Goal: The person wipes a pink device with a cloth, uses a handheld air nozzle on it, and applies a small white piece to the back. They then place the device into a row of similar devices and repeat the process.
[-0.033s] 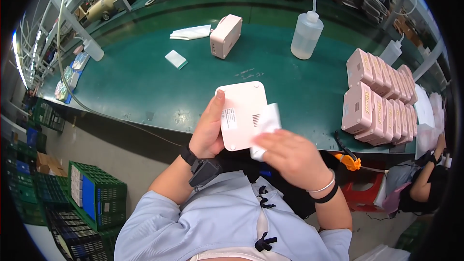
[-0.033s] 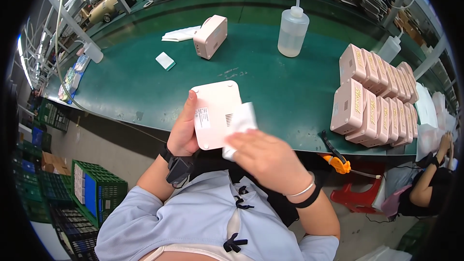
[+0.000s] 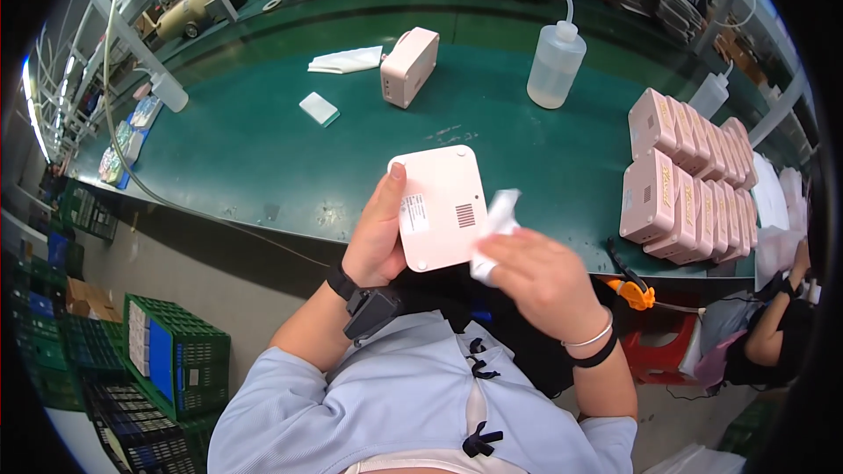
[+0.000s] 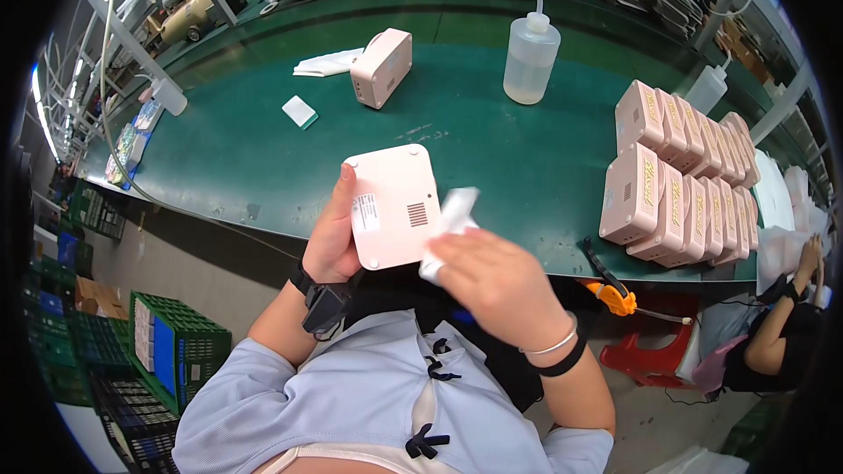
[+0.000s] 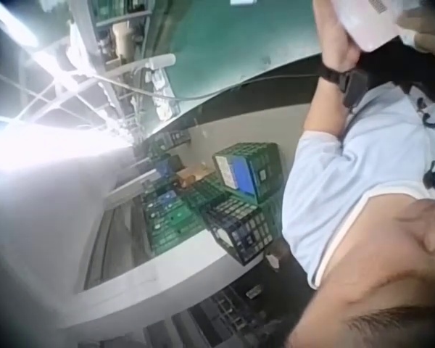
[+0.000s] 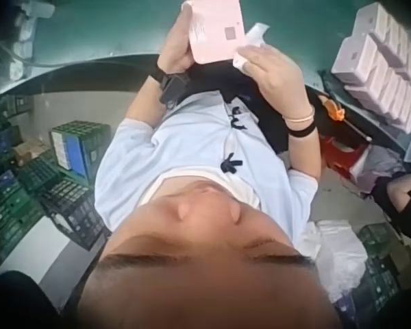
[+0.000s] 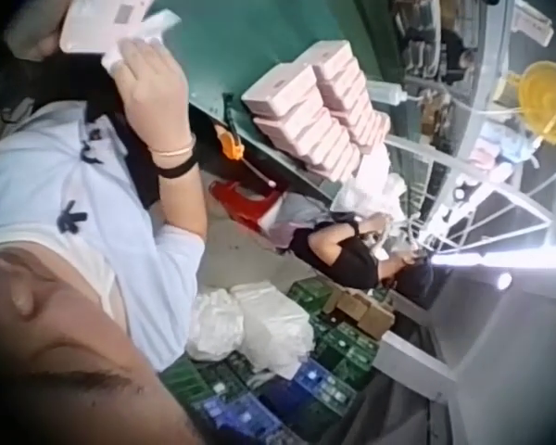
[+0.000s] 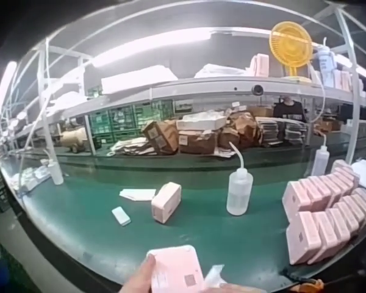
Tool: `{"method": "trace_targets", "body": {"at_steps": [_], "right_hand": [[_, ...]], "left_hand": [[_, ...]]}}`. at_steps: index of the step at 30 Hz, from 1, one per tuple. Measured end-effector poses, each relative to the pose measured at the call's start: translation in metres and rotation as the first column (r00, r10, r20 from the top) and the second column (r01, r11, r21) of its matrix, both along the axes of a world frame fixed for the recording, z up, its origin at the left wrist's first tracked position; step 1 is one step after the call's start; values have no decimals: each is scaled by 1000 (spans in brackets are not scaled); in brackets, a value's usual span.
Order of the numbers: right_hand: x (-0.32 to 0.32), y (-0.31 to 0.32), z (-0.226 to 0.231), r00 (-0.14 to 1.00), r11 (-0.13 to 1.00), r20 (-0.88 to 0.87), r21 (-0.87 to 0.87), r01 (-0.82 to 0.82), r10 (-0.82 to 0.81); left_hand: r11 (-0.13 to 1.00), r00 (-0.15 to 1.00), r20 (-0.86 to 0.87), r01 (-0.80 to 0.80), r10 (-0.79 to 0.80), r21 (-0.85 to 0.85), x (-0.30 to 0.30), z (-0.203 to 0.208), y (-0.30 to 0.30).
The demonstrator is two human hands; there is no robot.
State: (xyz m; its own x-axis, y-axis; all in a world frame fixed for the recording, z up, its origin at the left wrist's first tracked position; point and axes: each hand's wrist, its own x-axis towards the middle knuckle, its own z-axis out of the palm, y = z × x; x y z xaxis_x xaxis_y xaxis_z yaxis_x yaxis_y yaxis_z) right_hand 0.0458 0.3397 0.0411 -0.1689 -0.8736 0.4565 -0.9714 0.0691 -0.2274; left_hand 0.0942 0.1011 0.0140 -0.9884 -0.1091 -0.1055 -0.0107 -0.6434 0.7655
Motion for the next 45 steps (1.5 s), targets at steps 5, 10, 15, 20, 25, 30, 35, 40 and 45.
{"method": "trace_targets", "body": {"at_steps": [5, 10, 15, 20, 25, 30, 35, 40, 45], "right_hand": [[-13, 8, -9, 931, 901, 74, -237, 363, -356], [10, -22, 2, 939, 876, 150, -338, 344, -310], [41, -57, -15, 984, 978, 61, -113, 173, -167], [44, -42, -28, 972, 971, -19, -47, 233, -234], [46, -50, -23, 974, 974, -23, 14, 226, -226], [46, -45, -28, 974, 976, -62, -26, 218, -219], [52, -49, -23, 973, 973, -20, 8, 229, -229], [51, -41, -30, 975, 976, -56, 12, 217, -216], [57, -36, -31, 967, 968, -47, 7, 252, -251]], "left_hand": [[996, 1000, -16, 9, -8, 87, 1, 8, 1], [994, 993, -38, -108, 109, 15, -1, 1, 2], [987, 988, 7, -156, 156, -33, 7, 13, 10], [986, 986, -11, -164, 164, 36, 6, 6, 9], [984, 984, 10, -179, 179, 1, 10, 12, 13], [982, 984, -31, -175, 173, -75, 11, 17, 15], [982, 982, -38, -186, 184, -36, 13, 18, 16], [988, 988, -54, -150, 148, -34, 15, 21, 21], [997, 997, -18, -76, 76, 5, 16, 18, 24]]}}
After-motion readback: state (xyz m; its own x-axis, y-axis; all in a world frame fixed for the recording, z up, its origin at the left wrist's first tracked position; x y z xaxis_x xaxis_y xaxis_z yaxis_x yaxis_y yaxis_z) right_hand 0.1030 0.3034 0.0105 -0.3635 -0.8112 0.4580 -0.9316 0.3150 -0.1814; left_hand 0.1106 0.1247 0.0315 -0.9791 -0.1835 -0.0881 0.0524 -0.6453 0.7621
